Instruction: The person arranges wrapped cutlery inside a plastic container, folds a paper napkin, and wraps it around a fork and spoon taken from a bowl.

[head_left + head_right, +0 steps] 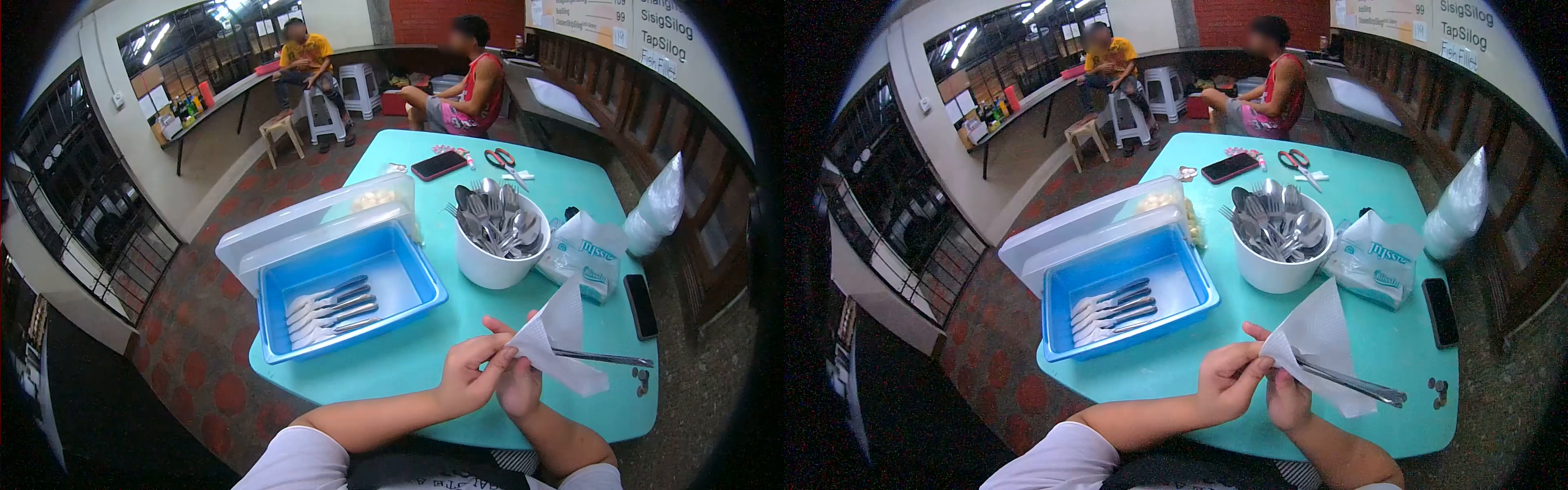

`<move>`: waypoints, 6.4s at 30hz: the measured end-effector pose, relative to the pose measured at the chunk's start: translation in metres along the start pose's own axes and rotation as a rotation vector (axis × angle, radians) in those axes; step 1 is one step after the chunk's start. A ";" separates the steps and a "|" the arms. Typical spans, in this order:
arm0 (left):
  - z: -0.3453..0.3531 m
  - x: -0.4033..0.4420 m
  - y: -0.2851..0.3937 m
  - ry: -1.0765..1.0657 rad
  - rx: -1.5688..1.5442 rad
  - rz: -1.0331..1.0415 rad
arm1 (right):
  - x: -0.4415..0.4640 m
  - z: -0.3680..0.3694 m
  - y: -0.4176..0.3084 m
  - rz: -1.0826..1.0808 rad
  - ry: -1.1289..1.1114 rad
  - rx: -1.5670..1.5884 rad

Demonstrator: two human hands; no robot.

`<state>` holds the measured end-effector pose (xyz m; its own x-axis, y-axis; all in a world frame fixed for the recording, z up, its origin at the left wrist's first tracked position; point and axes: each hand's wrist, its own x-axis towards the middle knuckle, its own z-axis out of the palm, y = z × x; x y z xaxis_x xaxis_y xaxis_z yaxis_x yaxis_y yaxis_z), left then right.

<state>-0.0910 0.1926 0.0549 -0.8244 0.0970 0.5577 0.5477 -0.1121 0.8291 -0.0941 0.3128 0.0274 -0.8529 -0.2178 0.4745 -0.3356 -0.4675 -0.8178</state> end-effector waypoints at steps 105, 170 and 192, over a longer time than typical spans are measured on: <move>-0.032 0.038 -0.087 -0.130 -0.034 -0.600 | 0.043 -0.083 -0.071 -0.270 0.540 -1.298; -0.030 0.035 -0.044 -0.595 0.380 -0.457 | 0.037 -0.057 -0.044 -0.223 -0.206 -1.350; -0.023 0.038 -0.043 -0.644 0.425 -0.379 | 0.037 -0.078 -0.035 0.307 -0.149 -0.970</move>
<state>-0.1490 0.1785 0.0397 -0.7911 0.6099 0.0469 0.3650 0.4092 0.8363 -0.1449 0.3883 0.0477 -0.9204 -0.3459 0.1823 -0.3465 0.5054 -0.7903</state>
